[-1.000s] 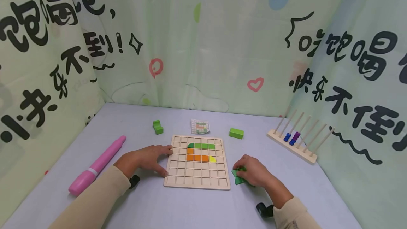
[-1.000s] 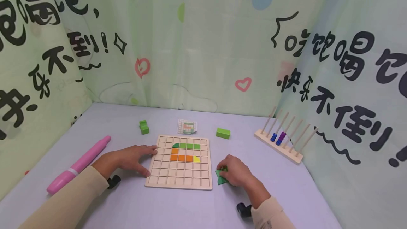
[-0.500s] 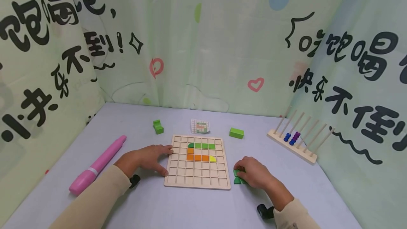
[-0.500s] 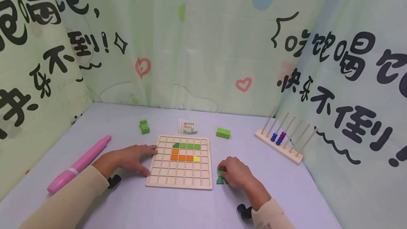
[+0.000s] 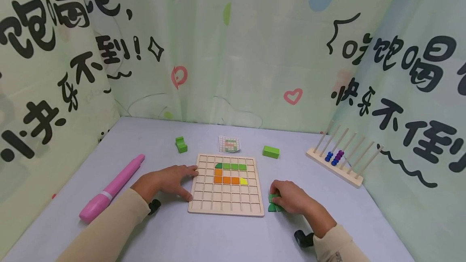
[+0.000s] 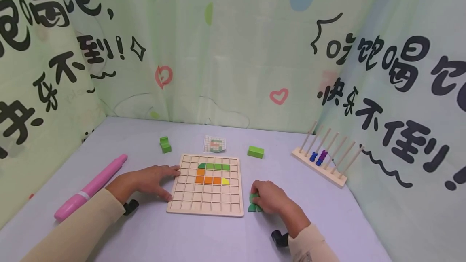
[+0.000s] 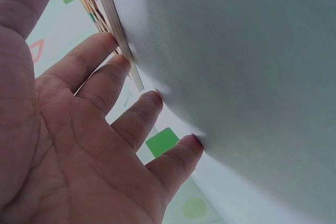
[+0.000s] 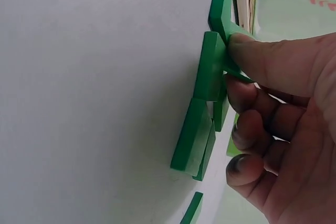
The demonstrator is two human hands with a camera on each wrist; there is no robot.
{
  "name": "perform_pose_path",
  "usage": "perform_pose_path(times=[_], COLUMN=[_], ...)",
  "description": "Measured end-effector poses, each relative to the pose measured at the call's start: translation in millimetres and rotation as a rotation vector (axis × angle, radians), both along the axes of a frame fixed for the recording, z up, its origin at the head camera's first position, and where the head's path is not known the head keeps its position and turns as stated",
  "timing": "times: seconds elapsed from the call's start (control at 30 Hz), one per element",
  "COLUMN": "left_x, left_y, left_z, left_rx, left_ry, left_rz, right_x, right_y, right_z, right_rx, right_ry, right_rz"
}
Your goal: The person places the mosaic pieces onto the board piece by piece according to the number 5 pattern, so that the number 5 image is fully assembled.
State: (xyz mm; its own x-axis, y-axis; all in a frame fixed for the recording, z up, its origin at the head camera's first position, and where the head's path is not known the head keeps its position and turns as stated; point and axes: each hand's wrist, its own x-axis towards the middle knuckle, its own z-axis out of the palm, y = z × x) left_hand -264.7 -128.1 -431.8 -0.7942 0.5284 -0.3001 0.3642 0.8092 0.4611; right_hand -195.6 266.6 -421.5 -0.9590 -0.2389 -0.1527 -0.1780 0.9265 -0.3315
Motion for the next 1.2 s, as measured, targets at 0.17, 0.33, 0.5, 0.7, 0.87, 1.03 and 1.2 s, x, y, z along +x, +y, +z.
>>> perform_pose_path(times=[0.17, 0.33, 0.5, 0.7, 0.87, 1.03, 1.2], left_x=[0.0, 0.2, 0.0, 0.6, 1.6, 2.1, 1.8], left_y=[-0.1, 0.1, -0.3, 0.7, 2.0, 1.6, 0.9], left_z=[0.5, 1.2, -0.3, 1.8, 2.4, 2.1, 1.9], left_rx=[-0.001, 0.0, 0.003, 0.005, 0.002, 0.005, 0.001], left_ry=[0.004, 0.0, 0.0, -0.006, -0.009, -0.008, -0.009], left_rz=[0.0, -0.003, -0.001, 0.013, 0.023, 0.022, 0.027], right_x=[-1.4, -7.2, -16.7, -24.7, -26.1, -26.6, -29.3], right_y=[2.3, -0.9, -14.7, -38.6, -54.7, -63.4, -68.7], right_z=[3.7, 1.7, -1.0, -4.3, -5.7, -4.7, -6.4], right_rx=[-0.13, -0.272, -0.337, -0.375, -0.365, -0.342, -0.3], right_ry=[-0.053, -0.094, -0.103, -0.114, -0.089, -0.061, -0.045], right_rz=[-0.013, -0.019, -0.001, -0.005, -0.005, -0.003, -0.014])
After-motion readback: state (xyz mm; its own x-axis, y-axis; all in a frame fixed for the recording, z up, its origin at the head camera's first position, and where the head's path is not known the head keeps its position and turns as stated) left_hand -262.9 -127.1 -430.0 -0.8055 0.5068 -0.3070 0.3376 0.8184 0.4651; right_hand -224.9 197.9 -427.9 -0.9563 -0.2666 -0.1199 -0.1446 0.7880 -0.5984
